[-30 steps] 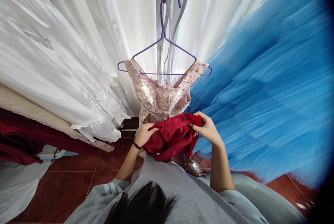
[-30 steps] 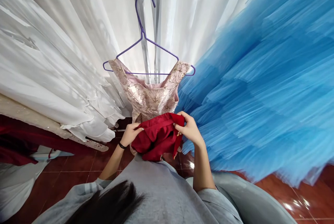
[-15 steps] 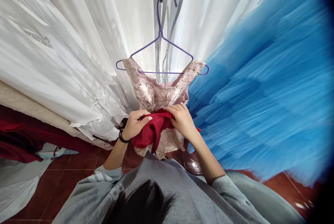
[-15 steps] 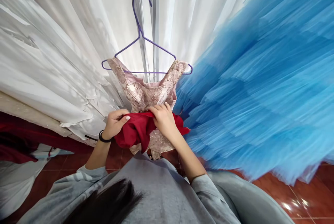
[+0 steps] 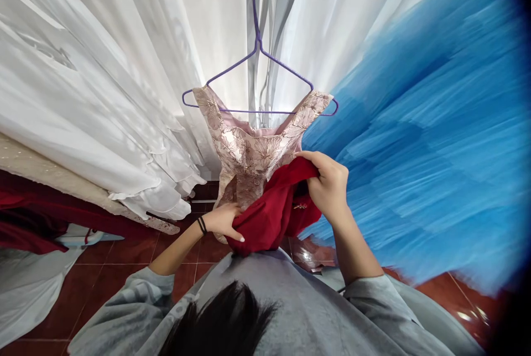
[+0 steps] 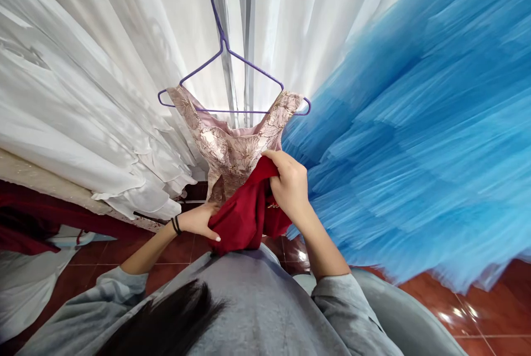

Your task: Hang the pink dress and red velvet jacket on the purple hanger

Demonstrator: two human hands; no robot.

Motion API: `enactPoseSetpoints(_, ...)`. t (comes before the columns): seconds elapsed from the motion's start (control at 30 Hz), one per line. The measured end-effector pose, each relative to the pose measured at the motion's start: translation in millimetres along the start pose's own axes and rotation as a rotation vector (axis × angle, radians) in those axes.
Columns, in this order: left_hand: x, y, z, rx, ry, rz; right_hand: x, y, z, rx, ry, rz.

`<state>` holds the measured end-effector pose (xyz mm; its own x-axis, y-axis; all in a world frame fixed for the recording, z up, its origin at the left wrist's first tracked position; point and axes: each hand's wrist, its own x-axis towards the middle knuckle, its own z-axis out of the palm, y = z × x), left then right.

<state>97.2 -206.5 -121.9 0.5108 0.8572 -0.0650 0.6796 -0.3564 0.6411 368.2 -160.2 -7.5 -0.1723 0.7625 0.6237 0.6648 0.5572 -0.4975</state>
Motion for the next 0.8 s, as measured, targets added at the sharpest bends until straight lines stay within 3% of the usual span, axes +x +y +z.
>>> enactPoseSetpoints(0.1, -7.5, -8.8, -27.3, 0.134, -0.02, 0.113, 4.7, 15.5, -5.2, -0.08, -0.015, 0.009)
enactPoseSetpoints(0.17, -17.2, -11.3, -50.8, 0.225, 0.212, 0.121, 6.7, 27.0, -10.2, -0.154, 0.01, 0.0)
enactPoseSetpoints(0.27, -32.6, -9.4, -74.2, 0.402, 0.717, 0.049, 6.1, 46.1, -13.0, -0.277, 0.096, 0.014)
enactPoseSetpoints(0.3, -36.2, -7.8, -77.1, 0.437, 0.769, 0.013, 5.0, 52.5, -11.7, -0.29, 0.072, 0.031)
enactPoseSetpoints(0.33, -38.8, -5.8, -77.9, 0.451, 0.725, -0.018, 3.6, 58.4, -9.5, -0.279, 0.009, 0.055)
enactPoseSetpoints(0.4, -42.1, -0.9, -76.5, 0.436, 0.513, -0.06, 1.0, 66.4, -3.9, -0.193, -0.137, 0.11)
enactPoseSetpoints(0.43, -43.5, 2.2, -76.2, 0.416, 0.458, -0.07, 0.5, 67.8, -1.4, -0.135, -0.162, 0.133)
enactPoseSetpoints(0.47, -45.3, 5.7, -77.3, 0.394, 0.489, -0.07, 0.8, 67.2, 0.4, -0.082, -0.125, 0.149)
enactPoseSetpoints(0.6, -53.0, 19.8, -96.1, 0.283, 1.018, -0.072, 12.7, 57.6, 3.5, -0.064, 0.207, 0.115)
enactPoseSetpoints(0.63, -53.4, 20.6, -102.3, 0.245, 1.032, -0.121, 17.6, 57.2, 5.0, -0.098, 0.197, 0.099)
enactPoseSetpoints(0.67, -52.7, 19.2, -108.2, 0.198, 0.963, -0.192, 22.4, 58.5, 7.5, -0.123, 0.125, 0.087)
enactPoseSetpoints(0.77, -47.5, 4.2, -121.9, -0.058, 0.567, -0.352, 33.7, 67.7, 19.7, -0.083, -0.274, 0.094)
enactPoseSetpoints(0.8, -46.1, -2.4, -125.8, -0.188, 0.486, -0.362, 36.0, 70.1, 24.5, -0.038, -0.384, 0.106)
